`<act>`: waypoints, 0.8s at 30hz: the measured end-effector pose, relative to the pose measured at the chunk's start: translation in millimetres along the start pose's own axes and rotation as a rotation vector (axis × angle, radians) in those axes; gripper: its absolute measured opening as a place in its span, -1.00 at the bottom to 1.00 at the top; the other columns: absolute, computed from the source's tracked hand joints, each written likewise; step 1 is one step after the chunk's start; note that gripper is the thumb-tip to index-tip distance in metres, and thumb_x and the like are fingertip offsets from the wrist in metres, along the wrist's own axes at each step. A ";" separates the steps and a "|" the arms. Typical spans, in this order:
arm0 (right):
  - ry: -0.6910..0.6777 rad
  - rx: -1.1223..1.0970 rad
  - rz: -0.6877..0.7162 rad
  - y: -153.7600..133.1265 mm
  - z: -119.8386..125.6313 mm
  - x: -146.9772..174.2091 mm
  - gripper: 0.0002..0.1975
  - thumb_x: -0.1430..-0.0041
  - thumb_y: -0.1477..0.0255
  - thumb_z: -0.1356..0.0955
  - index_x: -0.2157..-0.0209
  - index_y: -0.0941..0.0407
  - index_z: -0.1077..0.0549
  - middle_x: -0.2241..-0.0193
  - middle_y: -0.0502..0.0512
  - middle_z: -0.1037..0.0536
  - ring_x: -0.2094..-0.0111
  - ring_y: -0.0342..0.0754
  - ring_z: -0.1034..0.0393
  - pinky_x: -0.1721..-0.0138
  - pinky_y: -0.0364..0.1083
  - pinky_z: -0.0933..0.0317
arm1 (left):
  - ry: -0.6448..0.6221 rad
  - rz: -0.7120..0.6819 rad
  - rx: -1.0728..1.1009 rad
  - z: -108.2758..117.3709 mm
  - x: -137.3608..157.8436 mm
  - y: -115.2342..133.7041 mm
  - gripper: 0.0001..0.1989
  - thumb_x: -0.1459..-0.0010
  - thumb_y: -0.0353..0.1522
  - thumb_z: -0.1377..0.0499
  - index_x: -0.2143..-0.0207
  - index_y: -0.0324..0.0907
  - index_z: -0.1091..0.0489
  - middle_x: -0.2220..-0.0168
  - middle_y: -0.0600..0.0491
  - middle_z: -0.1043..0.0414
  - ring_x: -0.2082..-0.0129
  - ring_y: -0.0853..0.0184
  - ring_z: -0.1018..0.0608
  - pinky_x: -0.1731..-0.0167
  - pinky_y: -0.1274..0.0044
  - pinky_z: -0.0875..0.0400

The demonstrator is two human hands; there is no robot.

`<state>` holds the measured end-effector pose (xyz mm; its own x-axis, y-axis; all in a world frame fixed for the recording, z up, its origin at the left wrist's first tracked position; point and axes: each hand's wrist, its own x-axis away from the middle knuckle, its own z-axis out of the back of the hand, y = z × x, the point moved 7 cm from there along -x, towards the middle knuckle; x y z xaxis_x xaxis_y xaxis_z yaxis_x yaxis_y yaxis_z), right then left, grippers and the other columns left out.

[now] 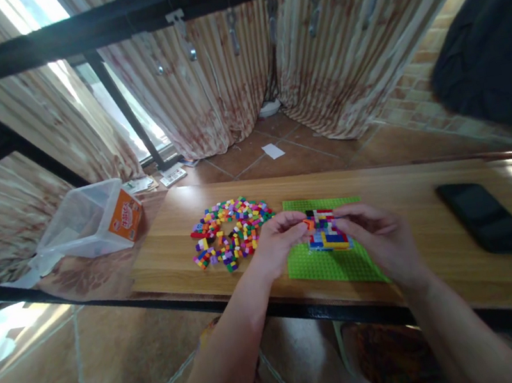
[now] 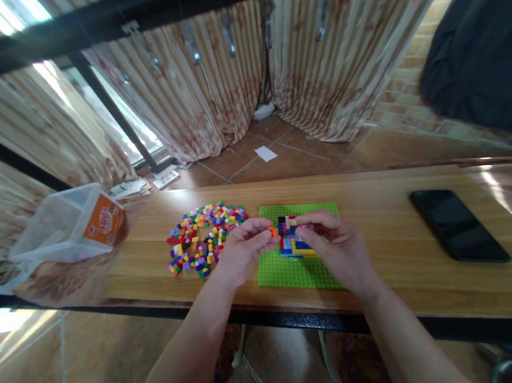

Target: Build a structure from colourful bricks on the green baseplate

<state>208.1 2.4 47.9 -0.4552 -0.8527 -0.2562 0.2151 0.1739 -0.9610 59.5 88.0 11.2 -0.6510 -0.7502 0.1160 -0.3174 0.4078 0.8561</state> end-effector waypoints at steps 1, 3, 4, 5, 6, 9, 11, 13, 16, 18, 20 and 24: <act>-0.052 0.040 0.025 -3.7 -6.6 2.6 -0.84 -0.07 0.33 -0.46 0.26 -0.01 -0.59 0.25 0.02 -0.59 0.29 -0.09 -0.45 0.23 -0.05 -0.35 | -0.013 0.028 0.067 -7.4 0.8 -5.5 -0.64 0.12 -0.32 -0.43 0.27 -0.25 -0.45 0.37 0.09 -0.51 0.42 0.46 -0.54 0.28 0.54 -0.43; -0.114 0.114 0.077 -8.2 -14.5 6.6 -0.81 -0.09 0.34 -0.45 0.20 -0.02 -0.59 0.17 0.04 -0.58 0.22 -0.07 -0.45 0.15 -0.02 -0.34 | -0.035 0.056 0.150 -18.7 1.9 -12.4 -0.63 0.15 -0.34 -0.44 0.27 -0.25 -0.47 0.34 0.07 -0.53 0.39 0.44 -0.55 0.25 0.52 -0.45; -0.123 0.142 0.098 -9.0 -15.9 7.7 -0.81 -0.11 0.34 -0.44 0.19 -0.02 -0.59 0.14 0.04 -0.57 0.19 -0.06 -0.45 0.12 -0.01 -0.34 | -0.042 0.058 0.176 -22.5 2.0 -14.3 -0.63 0.16 -0.35 -0.45 0.28 -0.25 -0.48 0.33 0.06 -0.53 0.37 0.43 -0.56 0.25 0.52 -0.45; -0.125 0.162 0.114 -9.2 -16.4 8.3 -0.81 -0.12 0.34 -0.44 0.19 -0.03 -0.59 0.13 0.04 -0.57 0.17 -0.06 -0.45 0.10 0.00 -0.33 | -0.046 0.058 0.193 -25.0 1.8 -15.7 -0.63 0.18 -0.35 -0.46 0.29 -0.25 -0.48 0.33 0.05 -0.53 0.36 0.42 -0.56 0.25 0.52 -0.45; -0.120 0.174 0.125 -8.9 -16.1 8.5 -0.82 -0.12 0.35 -0.43 0.19 -0.04 -0.59 0.13 0.04 -0.57 0.16 -0.06 -0.45 0.09 0.01 -0.33 | -0.050 0.059 0.203 -26.7 1.4 -17.0 -0.63 0.19 -0.35 -0.46 0.29 -0.26 -0.49 0.33 0.05 -0.54 0.36 0.41 -0.56 0.25 0.52 -0.46; -0.097 0.194 0.149 -7.9 -14.1 8.3 -0.84 -0.12 0.35 -0.44 0.21 -0.05 -0.60 0.14 0.03 -0.57 0.14 -0.05 -0.46 0.08 0.01 -0.34 | -0.047 0.056 0.199 -27.7 -0.4 -20.5 -0.63 0.20 -0.34 -0.46 0.30 -0.26 -0.49 0.33 0.05 -0.53 0.38 0.41 -0.55 0.27 0.52 -0.46; -0.079 0.201 0.158 -7.5 -12.6 8.0 -0.86 -0.11 0.36 -0.44 0.24 -0.05 -0.61 0.16 0.02 -0.59 0.13 -0.03 -0.47 0.07 0.01 -0.35 | -0.032 0.044 0.151 -26.2 -1.9 -22.6 -0.63 0.19 -0.33 -0.45 0.30 -0.26 -0.48 0.33 0.06 -0.53 0.39 0.43 -0.54 0.30 0.53 -0.45; -0.068 0.220 0.165 -6.2 -10.1 7.2 -0.88 -0.11 0.35 -0.44 0.27 -0.04 -0.61 0.19 0.02 -0.60 0.13 -0.02 -0.48 0.07 0.01 -0.35 | -0.012 0.025 0.062 -24.0 -3.7 -24.1 -0.67 0.15 -0.33 -0.41 0.31 -0.26 -0.46 0.34 0.05 -0.52 0.40 0.44 -0.53 0.34 0.55 -0.43; -0.075 0.313 0.164 -0.2 -3.4 4.6 -0.86 -0.13 0.32 -0.42 0.26 -0.01 -0.60 0.22 0.03 -0.61 0.19 -0.02 -0.48 0.09 0.02 -0.36 | 0.022 -0.043 -0.132 -19.1 -6.7 -22.1 -0.78 0.06 -0.36 -0.34 0.34 -0.26 -0.44 0.42 0.09 -0.48 0.47 0.47 -0.48 0.40 0.59 -0.38; -0.067 0.413 0.161 5.4 4.1 2.3 -0.81 -0.13 0.30 -0.41 0.21 0.00 -0.59 0.22 0.04 -0.61 0.22 -0.02 -0.48 0.10 0.03 -0.36 | 0.070 -0.123 -0.287 -13.8 -7.9 -16.0 -0.88 0.00 -0.41 -0.27 0.37 -0.25 -0.42 0.48 0.13 -0.43 0.51 0.49 -0.42 0.44 0.60 -0.33; -0.051 0.504 0.156 10.2 11.3 0.6 -0.75 -0.13 0.30 -0.39 0.13 0.02 -0.56 0.22 0.06 -0.61 0.23 -0.01 -0.49 0.10 0.05 -0.36 | 0.115 -0.202 -0.469 -9.8 -7.2 -8.3 -0.95 -0.05 -0.43 -0.22 0.39 -0.24 -0.43 0.49 0.13 -0.40 0.52 0.49 -0.39 0.45 0.61 -0.29; -0.100 0.610 0.140 16.2 11.5 0.8 -0.67 -0.14 0.34 -0.36 0.03 0.03 -0.52 0.21 0.09 -0.61 0.21 0.03 -0.50 0.09 0.09 -0.37 | 0.083 -0.339 -0.859 -16.5 -1.0 1.7 -0.90 -0.13 -0.43 -0.17 0.35 -0.20 -0.50 0.46 0.09 -0.42 0.46 0.43 -0.42 0.42 0.58 -0.29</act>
<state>221.1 -1.1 33.3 -0.3111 -0.8891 -0.3357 0.7338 -0.0003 -0.6793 71.0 80.9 20.8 -0.5543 -0.8075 -0.2018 0.1597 -0.3411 0.9264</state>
